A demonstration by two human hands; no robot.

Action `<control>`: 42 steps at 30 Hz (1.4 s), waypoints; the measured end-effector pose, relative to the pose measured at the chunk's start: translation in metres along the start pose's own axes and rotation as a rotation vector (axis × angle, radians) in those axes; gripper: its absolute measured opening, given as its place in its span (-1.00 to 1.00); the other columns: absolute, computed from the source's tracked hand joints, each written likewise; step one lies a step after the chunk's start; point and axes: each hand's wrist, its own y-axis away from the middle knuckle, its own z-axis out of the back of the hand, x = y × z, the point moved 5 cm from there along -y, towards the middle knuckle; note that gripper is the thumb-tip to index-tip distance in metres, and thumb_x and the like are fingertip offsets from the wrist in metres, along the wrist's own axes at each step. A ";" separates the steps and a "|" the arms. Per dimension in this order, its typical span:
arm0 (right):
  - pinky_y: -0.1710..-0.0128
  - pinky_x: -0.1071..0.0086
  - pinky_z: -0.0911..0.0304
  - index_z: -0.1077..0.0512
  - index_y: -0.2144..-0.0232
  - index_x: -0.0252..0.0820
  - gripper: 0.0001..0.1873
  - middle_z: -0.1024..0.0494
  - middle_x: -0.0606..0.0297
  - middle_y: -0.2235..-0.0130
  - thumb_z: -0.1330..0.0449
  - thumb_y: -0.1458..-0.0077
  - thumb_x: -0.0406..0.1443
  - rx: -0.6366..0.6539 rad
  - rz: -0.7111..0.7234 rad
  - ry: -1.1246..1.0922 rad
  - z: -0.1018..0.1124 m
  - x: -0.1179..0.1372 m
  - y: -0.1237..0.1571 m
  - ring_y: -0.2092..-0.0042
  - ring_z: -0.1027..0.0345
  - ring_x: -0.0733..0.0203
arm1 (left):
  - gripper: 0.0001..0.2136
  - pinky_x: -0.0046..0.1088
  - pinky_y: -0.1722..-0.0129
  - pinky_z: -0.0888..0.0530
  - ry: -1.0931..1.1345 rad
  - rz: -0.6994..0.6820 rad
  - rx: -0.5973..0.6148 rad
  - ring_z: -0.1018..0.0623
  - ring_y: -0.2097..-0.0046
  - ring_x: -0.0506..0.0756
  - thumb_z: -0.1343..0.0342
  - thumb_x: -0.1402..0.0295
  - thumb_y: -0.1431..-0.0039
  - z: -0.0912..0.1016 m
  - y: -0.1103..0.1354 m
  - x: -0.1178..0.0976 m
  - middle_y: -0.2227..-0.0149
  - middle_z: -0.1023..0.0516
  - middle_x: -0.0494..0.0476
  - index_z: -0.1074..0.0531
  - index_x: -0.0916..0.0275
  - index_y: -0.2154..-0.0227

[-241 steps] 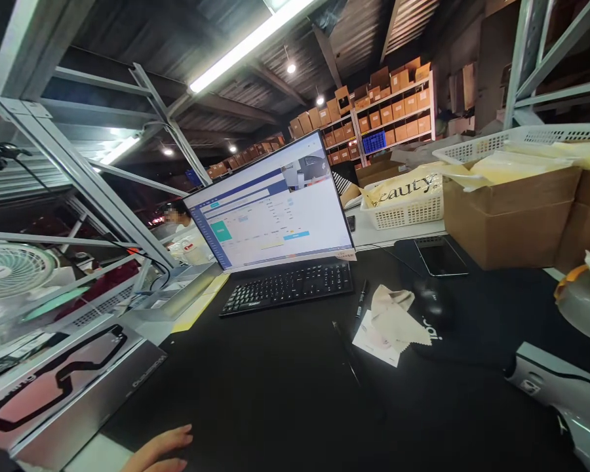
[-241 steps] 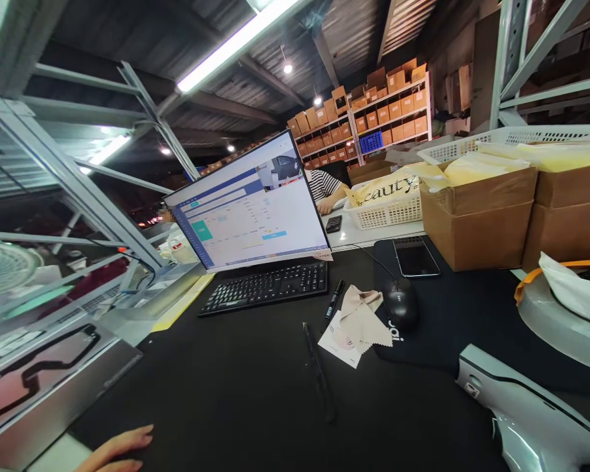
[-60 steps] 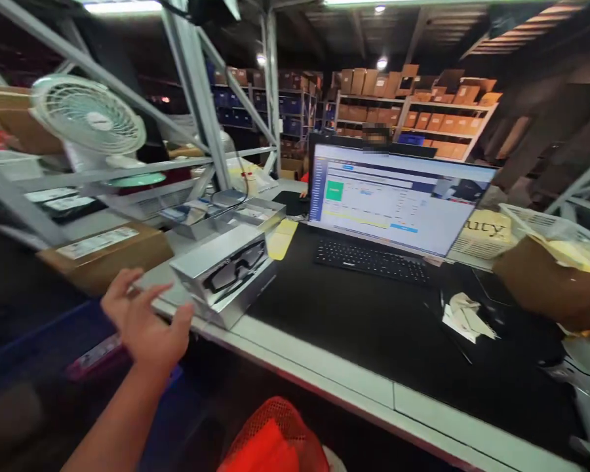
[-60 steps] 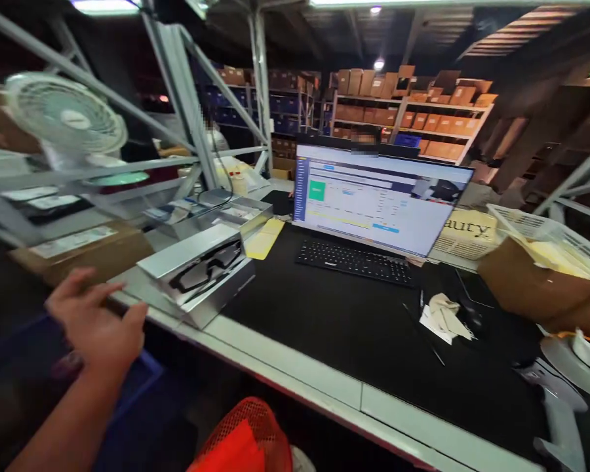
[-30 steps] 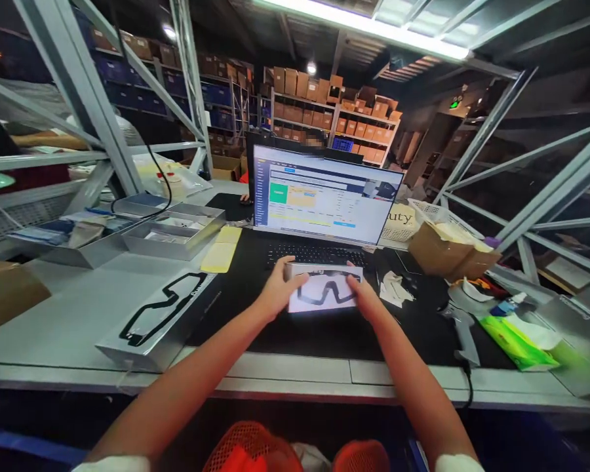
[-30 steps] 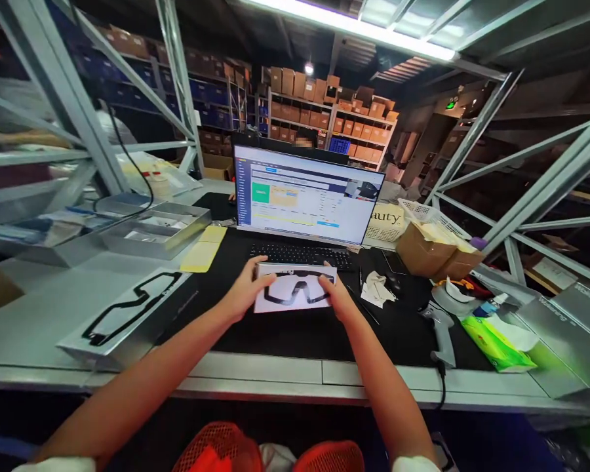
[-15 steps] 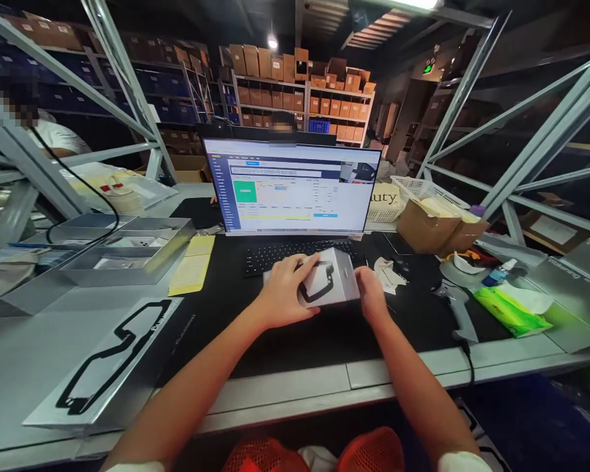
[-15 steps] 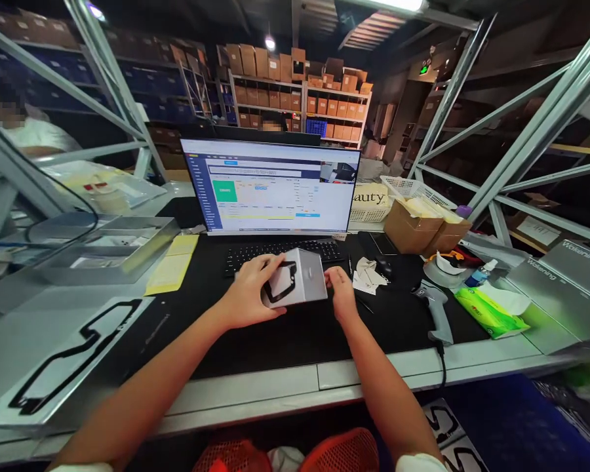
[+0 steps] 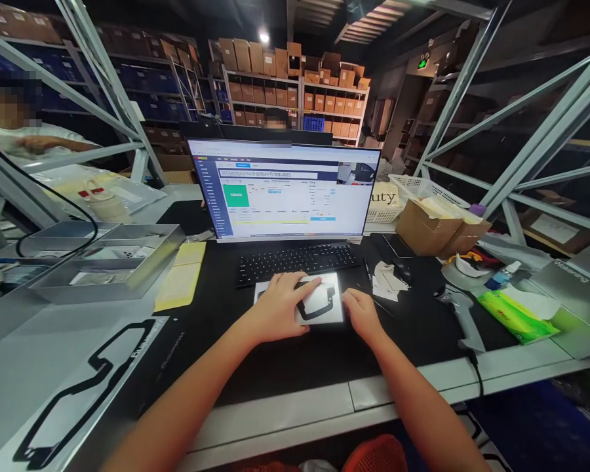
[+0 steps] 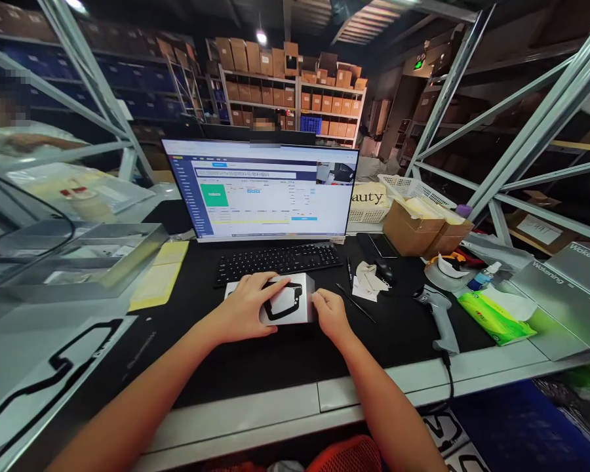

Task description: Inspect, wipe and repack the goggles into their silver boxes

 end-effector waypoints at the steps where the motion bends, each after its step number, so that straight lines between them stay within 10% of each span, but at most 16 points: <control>1: 0.48 0.38 0.07 -0.06 0.64 -0.11 -0.59 -0.11 0.42 0.58 -0.03 -0.18 -0.12 -0.035 -0.006 -0.006 0.005 -0.001 -0.001 0.49 -0.01 0.30 | -0.04 0.02 -0.25 -0.20 0.012 0.012 0.015 -0.26 -0.28 0.38 -0.38 0.20 0.14 -0.001 -0.001 0.002 -0.29 -0.22 0.31 -0.09 0.02 -0.36; 9: 0.45 0.35 -0.07 -0.16 0.66 -0.09 -0.60 -0.17 0.39 0.60 -0.10 -0.11 -0.10 -0.121 -0.040 -0.009 0.044 -0.010 -0.019 0.49 -0.07 0.24 | -0.09 0.03 -0.23 -0.23 -0.002 0.108 0.068 -0.31 -0.23 0.40 -0.36 0.18 0.15 0.013 0.001 0.025 -0.25 -0.27 0.27 -0.16 -0.04 -0.33; 12: 0.10 0.25 -0.27 -0.47 0.29 -0.12 -0.60 -0.51 0.20 0.21 -0.20 -0.04 0.06 -0.076 0.040 -0.033 0.045 -0.004 -0.015 0.14 -0.36 0.06 | -0.11 0.04 -0.22 -0.26 0.035 0.169 0.135 -0.34 -0.21 0.40 -0.36 0.16 0.16 0.018 0.007 0.029 -0.26 -0.29 0.24 -0.20 -0.07 -0.31; 15: -0.21 0.15 -0.12 -0.34 -0.17 -0.06 -0.18 -0.32 0.13 -0.24 -0.32 0.07 0.14 0.126 0.138 -0.098 0.030 0.007 -0.007 -0.25 -0.17 -0.10 | -0.11 -0.01 -0.25 -0.27 0.219 0.233 0.233 -0.33 -0.26 0.38 -0.36 0.14 0.17 0.017 0.010 0.034 -0.31 -0.28 0.17 -0.20 -0.07 -0.31; 21: 0.23 0.31 -0.33 -0.44 0.01 -0.08 -0.34 -0.52 0.28 0.19 -0.42 0.17 -0.02 0.216 -0.207 -0.433 0.015 -0.010 -0.006 0.22 -0.41 0.10 | -0.26 -0.14 -0.19 -0.38 0.766 0.325 0.460 -0.45 -0.22 0.36 -0.36 0.02 0.12 0.008 0.018 0.051 -0.26 -0.42 0.17 -0.41 0.05 -0.19; 26: 0.28 0.23 -0.38 -0.44 0.19 -0.16 -0.57 -0.53 0.24 0.34 -0.24 -0.06 0.03 0.210 -0.652 -0.678 0.011 -0.035 -0.007 0.34 -0.41 0.12 | -0.08 0.02 -0.19 -0.37 1.339 0.249 -0.042 -0.41 -0.24 0.45 -0.05 -0.36 0.03 0.021 0.050 0.064 -0.25 -0.40 0.38 -0.32 0.21 -0.26; 29: 0.22 0.09 -0.42 -0.41 0.20 -0.15 -0.58 -0.55 0.22 0.35 -0.06 -0.24 0.07 0.296 -0.799 -0.726 -0.001 -0.036 -0.002 0.31 -0.45 0.07 | 0.06 -0.01 -0.26 -0.31 1.251 0.229 -0.388 -0.33 -0.31 0.44 -0.28 -0.29 0.22 0.028 0.076 0.067 -0.31 -0.32 0.32 -0.18 0.11 -0.33; 34: 0.18 0.03 -0.42 -0.39 0.14 -0.15 -0.48 -0.56 0.21 0.31 0.10 -0.32 0.11 0.407 -0.875 -0.711 -0.029 -0.032 0.011 0.27 -0.47 0.07 | -0.10 -0.06 -0.29 -0.28 0.865 0.333 -0.575 -0.31 -0.31 0.40 -0.22 -0.23 0.04 0.042 0.105 0.059 -0.29 -0.33 0.32 -0.25 0.16 -0.30; 38: 0.16 -0.06 -0.42 -0.37 0.01 -0.17 -0.36 -0.58 0.08 0.19 0.24 -0.33 0.14 0.534 -0.871 -0.611 -0.039 -0.029 0.018 0.22 -0.49 0.01 | -0.16 -0.07 -0.32 -0.22 0.636 0.494 -0.496 -0.30 -0.31 0.39 -0.24 -0.15 0.01 0.048 0.119 0.062 -0.28 -0.34 0.27 -0.27 0.16 -0.29; 42: -0.06 -0.19 -0.30 -0.24 -0.23 -0.09 -0.18 -0.37 -0.04 -0.22 0.30 -0.24 0.26 0.453 -0.475 -0.240 -0.022 -0.005 0.011 -0.07 -0.41 -0.13 | -0.27 -0.19 -0.03 -0.48 0.800 0.733 -0.559 -0.53 -0.01 0.28 -0.22 -0.09 -0.04 0.043 0.129 0.083 0.02 -0.54 0.20 -0.31 0.19 -0.22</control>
